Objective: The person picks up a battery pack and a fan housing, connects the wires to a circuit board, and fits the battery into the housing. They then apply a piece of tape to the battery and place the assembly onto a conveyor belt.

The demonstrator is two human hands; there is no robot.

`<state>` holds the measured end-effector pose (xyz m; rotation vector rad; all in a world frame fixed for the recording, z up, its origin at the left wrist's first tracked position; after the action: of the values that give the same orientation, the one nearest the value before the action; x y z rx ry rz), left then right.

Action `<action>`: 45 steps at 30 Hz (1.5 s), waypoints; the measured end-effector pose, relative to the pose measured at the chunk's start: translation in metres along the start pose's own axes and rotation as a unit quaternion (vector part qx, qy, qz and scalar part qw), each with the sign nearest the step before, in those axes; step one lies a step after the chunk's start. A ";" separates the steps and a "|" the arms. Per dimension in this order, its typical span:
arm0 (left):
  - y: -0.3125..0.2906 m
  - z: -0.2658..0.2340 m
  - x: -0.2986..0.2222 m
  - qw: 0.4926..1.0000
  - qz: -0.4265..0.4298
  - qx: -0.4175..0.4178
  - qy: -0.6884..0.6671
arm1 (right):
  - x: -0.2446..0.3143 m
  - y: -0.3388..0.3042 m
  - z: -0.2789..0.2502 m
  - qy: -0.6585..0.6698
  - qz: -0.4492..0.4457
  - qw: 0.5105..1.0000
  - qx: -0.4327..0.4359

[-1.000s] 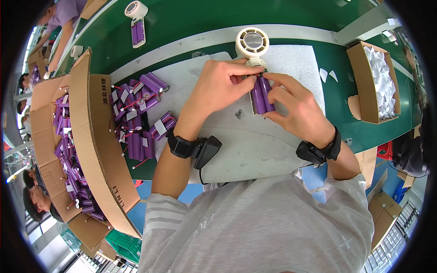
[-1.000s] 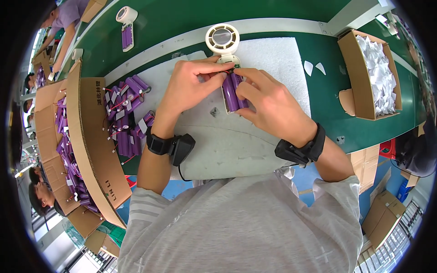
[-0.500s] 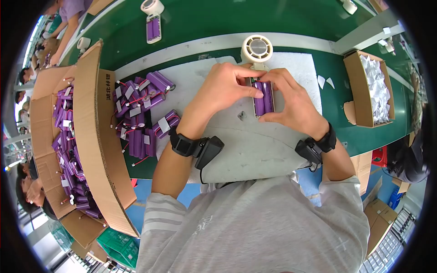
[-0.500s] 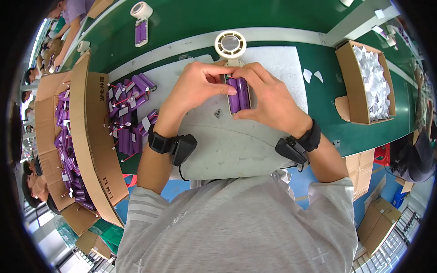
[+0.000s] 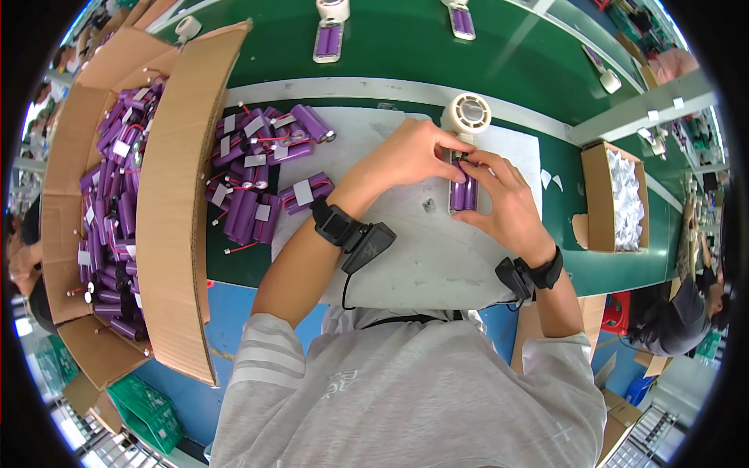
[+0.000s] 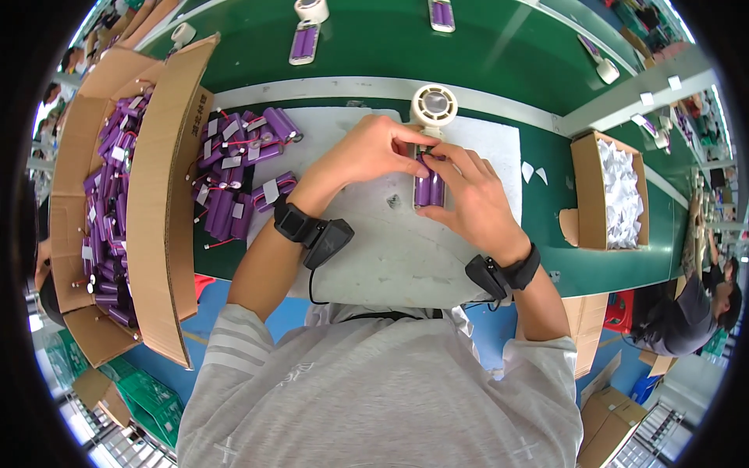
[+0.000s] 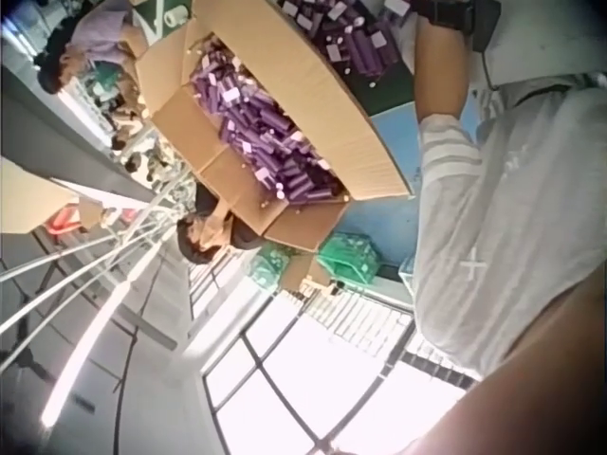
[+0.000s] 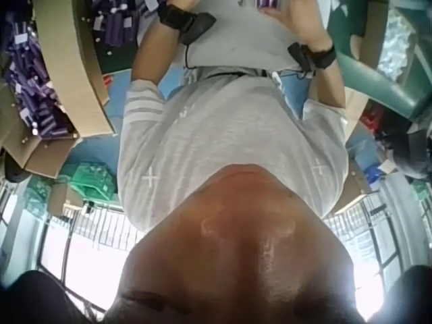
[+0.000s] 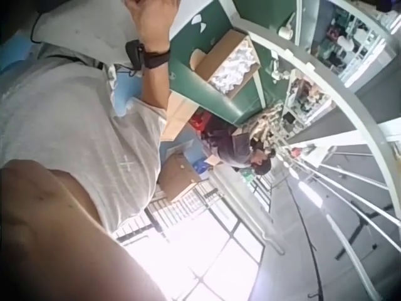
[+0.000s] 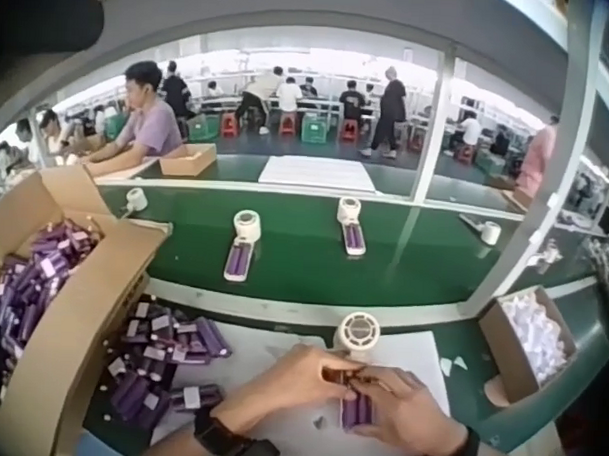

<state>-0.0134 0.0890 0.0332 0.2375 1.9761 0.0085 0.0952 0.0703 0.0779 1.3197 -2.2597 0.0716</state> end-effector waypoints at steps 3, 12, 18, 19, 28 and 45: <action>-0.001 -0.003 -0.003 0.999 0.037 -0.019 0.003 | 0.009 -0.001 0.002 -0.044 -0.013 0.999 -0.008; -0.002 0.013 -0.008 0.973 0.086 -0.143 0.160 | -0.065 0.041 -0.043 -0.113 0.110 0.981 -0.113; -0.016 0.024 -0.005 0.966 0.136 -0.153 0.156 | 0.095 0.113 0.000 0.045 -0.134 0.987 0.077; -0.022 0.024 -0.008 0.946 0.205 -0.211 0.137 | 0.108 0.119 0.017 0.072 -0.174 0.975 0.122; -0.023 0.044 0.005 0.996 -0.009 -0.011 -0.092 | 0.095 0.177 0.119 0.049 -0.095 0.966 0.237; 0.002 0.005 0.033 0.878 -0.025 -0.230 -0.418 | -0.010 0.080 -0.010 0.490 0.128 0.861 0.055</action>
<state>-0.0216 0.0957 0.0015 -0.1202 1.0652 0.2939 0.0375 0.1229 0.0986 0.7258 -1.5103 0.7889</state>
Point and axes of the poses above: each hand's wrist, its own y-axis towards the middle knuckle, its own z-axis out of the palm, x = y × z, the point moved 10 cm from there along y, towards the middle knuckle, and after that the axes turned 3 degrees about z, right-handed, at the moved point
